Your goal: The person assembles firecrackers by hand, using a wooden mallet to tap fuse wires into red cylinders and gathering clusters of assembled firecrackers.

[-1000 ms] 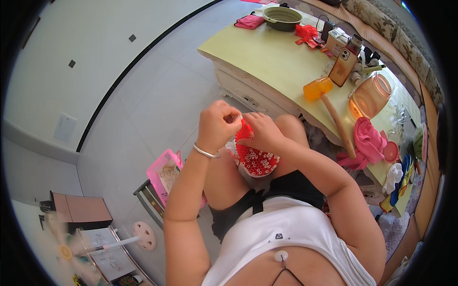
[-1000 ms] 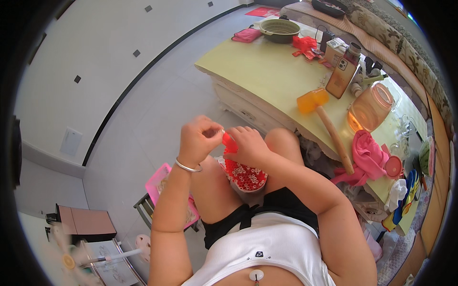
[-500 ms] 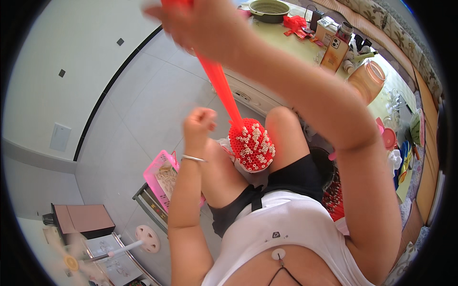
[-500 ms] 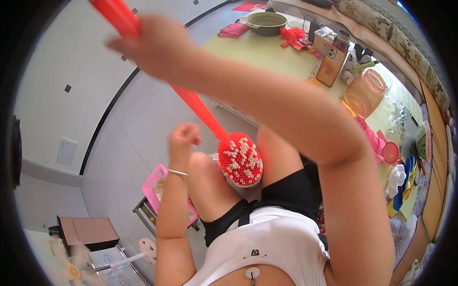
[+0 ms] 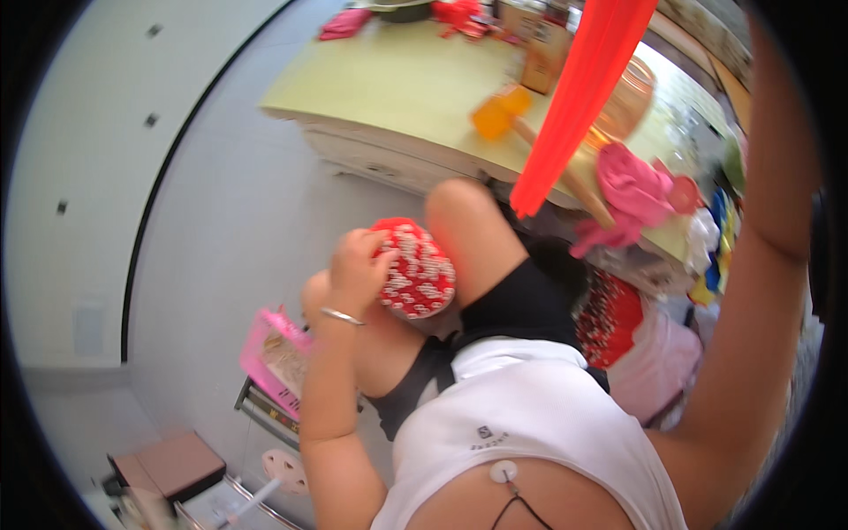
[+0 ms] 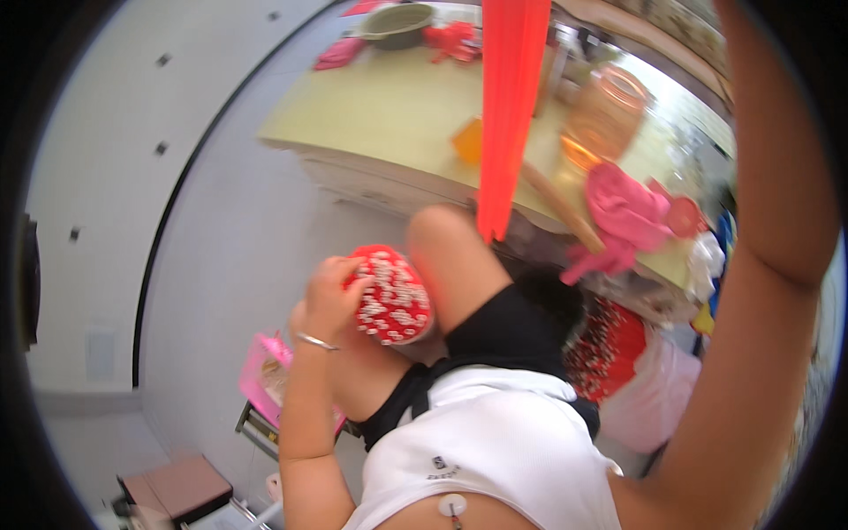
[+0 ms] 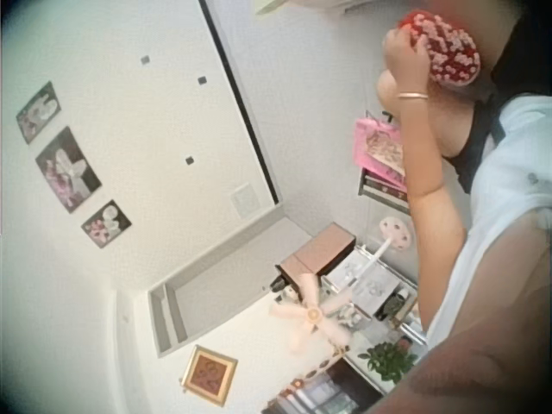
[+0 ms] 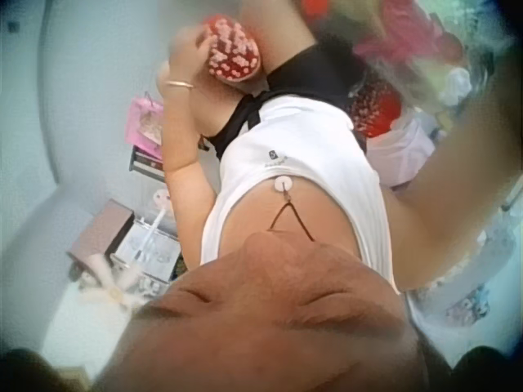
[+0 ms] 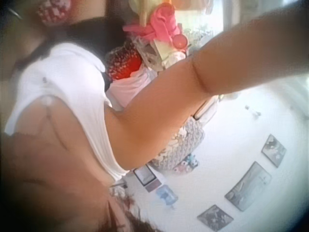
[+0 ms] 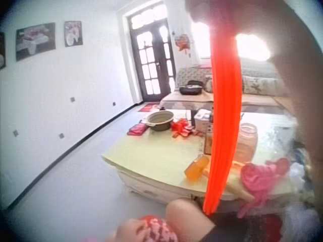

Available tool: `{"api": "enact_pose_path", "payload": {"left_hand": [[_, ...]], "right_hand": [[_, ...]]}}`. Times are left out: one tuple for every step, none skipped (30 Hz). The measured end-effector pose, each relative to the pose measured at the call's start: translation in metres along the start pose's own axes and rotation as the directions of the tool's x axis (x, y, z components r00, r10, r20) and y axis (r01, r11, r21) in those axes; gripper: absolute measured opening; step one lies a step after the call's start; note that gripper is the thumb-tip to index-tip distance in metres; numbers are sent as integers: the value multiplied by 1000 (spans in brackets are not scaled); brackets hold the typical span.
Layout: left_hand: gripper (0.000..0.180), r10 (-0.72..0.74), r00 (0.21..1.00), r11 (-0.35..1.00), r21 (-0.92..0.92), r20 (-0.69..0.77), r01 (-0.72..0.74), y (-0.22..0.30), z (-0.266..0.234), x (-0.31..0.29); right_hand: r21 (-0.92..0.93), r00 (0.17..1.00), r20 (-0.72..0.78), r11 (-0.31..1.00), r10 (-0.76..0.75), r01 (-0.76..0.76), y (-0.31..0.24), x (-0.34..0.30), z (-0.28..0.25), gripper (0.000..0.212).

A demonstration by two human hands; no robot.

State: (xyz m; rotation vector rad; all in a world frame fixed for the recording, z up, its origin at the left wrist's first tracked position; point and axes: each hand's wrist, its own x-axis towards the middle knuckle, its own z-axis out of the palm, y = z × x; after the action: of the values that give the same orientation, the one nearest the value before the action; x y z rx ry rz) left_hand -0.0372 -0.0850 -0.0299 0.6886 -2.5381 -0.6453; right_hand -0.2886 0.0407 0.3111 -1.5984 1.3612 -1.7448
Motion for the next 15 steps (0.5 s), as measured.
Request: {"api": "enact_pose_path", "payload": {"left_hand": [[26, 33, 999, 999, -14, 44, -32, 12, 9, 15], [26, 5, 996, 1000, 19, 84, -7, 4, 11, 17], [25, -41, 992, 999, 16, 118, 39, -2, 12, 18], [24, -89, 984, 996, 25, 153, 86, -5, 9, 18], [22, -115, 982, 993, 40, 149, 110, -8, 1, 15], [20, -144, 979, 989, 57, 141, 137, -11, -4, 10], [19, -159, 975, 987, 3, 156, 161, -8, -1, 14], [17, -173, 969, 982, -48, 177, 184, -6, 4, 20], [15, -202, 961, 972, -84, 188, 220, -5, 4, 23], [15, -209, 960, 973, -62, 186, 224, -5, 5, 25], [14, -223, 957, 972, -36, 184, 233, -7, 7, 26], [14, -239, 953, 969, -10, 187, 246, -9, 11, 27], [14, -265, 942, 963, 12, 204, 268, -9, 11, 28], [15, -293, 931, 956, 36, 217, 292, -10, 9, 30], [16, -319, 920, 948, 59, 226, 314, -7, 7, 33]], "right_hand": [[-91, 998, -58, 995, 38, -44, -24, -22, -23, 22], [-115, 992, -76, 988, 98, -106, -17, -38, -34, 22], [-138, 981, -93, 974, 168, -179, -10, -53, -44, 21], [-156, 963, -111, 953, 244, -259, 3, -71, -51, 21], [-153, 940, -115, 929, 321, -336, 24, -88, -56, 20], [-219, 921, -119, 895, 370, -388, 65, -117, -57, 20], [-305, 899, -150, 846, 410, -437, 84, -146, -61, 24], [-307, 855, -135, 800, 500, -516, 88, -174, -67, 19], [-301, 809, -102, 757, 579, -580, 92, -201, -72, 15], [-216, 817, -105, 789, 567, -575, 110, -230, -77, 17], [-127, 825, -104, 815, 556, -565, 134, -260, -81, 20], [-130, 821, -138, 812, 554, -569, 156, -288, -87, 21], [-133, 819, -167, 810, 549, -571, 175, -312, -92, 22], [-175, 793, -188, 775, 580, -608, 189, -334, -97, 23], [-218, 767, -210, 736, 606, -641, 200, -354, -103, 25]]}}
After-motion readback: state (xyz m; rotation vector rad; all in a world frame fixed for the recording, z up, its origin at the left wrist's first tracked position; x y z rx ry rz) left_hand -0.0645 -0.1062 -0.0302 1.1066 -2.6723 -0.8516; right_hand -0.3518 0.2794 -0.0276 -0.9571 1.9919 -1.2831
